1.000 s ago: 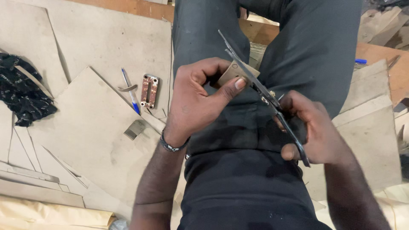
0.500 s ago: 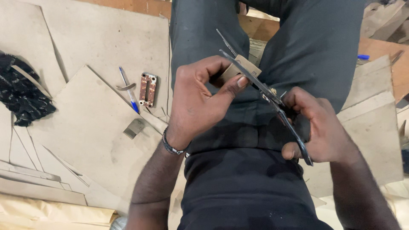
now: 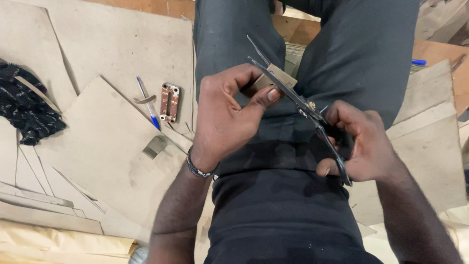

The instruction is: The person uses large shears to cut a small rectangular piece of cardboard, following a drawn outline. They rotate the piece and make several cuts to shape it, then place the finished piece on the work surface.

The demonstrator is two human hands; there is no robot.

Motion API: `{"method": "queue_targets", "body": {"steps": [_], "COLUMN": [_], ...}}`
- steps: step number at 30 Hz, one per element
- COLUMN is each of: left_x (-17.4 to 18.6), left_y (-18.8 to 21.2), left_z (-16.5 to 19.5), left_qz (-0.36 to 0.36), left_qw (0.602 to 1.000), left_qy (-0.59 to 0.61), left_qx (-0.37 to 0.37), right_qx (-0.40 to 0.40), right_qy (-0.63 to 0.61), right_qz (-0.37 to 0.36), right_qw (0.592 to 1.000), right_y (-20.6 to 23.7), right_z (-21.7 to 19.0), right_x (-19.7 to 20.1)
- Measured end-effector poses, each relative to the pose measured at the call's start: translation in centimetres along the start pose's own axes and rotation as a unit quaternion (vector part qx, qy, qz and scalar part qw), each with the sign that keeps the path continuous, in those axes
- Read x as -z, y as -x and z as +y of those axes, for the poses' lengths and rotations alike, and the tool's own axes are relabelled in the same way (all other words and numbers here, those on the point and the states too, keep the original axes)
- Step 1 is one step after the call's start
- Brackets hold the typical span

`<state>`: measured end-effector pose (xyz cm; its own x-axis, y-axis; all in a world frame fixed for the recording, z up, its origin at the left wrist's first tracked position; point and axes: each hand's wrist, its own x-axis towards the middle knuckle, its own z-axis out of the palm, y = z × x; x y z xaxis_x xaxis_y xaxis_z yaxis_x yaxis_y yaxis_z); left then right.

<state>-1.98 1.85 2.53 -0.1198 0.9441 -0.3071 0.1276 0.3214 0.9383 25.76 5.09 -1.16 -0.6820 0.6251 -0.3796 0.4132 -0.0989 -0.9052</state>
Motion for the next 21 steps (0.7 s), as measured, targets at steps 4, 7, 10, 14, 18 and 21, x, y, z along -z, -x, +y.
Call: {"method": "queue_targets", "body": {"steps": [4,7,10,14,18,21], "left_x": [-0.04,-0.17,-0.19,0.04,-0.10,-0.37], "left_y": [-0.07,-0.17,-0.37,-0.53,-0.54,-0.37], "left_z": [-0.13,-0.32,-0.61,-0.88,-0.94,-0.86], "left_qz": [-0.003,-0.002,-0.007,-0.023,-0.022,-0.031], "left_qw": [1.000,1.000,1.000,0.999,0.999,0.998], "left_qy": [-0.017,-0.020,-0.012,0.023,0.019,0.008], "left_qx": [0.011,0.015,0.021,0.044,0.037,0.054], "right_qx": [-0.009,-0.022,-0.042,-0.080,-0.044,-0.054], "right_qy": [0.009,0.001,0.003,0.009,-0.030,-0.062], "right_qz": [-0.002,-0.005,-0.010,-0.015,-0.019,-0.024], "right_qw": [1.000,1.000,0.999,0.997,0.998,0.996], "right_y": [-0.06,0.10,0.24,0.07,-0.06,0.13], "right_z": [0.15,0.10,0.01,-0.04,-0.11,-0.13], "right_x": [0.03,0.26,0.37,0.32,0.02,-0.27]}}
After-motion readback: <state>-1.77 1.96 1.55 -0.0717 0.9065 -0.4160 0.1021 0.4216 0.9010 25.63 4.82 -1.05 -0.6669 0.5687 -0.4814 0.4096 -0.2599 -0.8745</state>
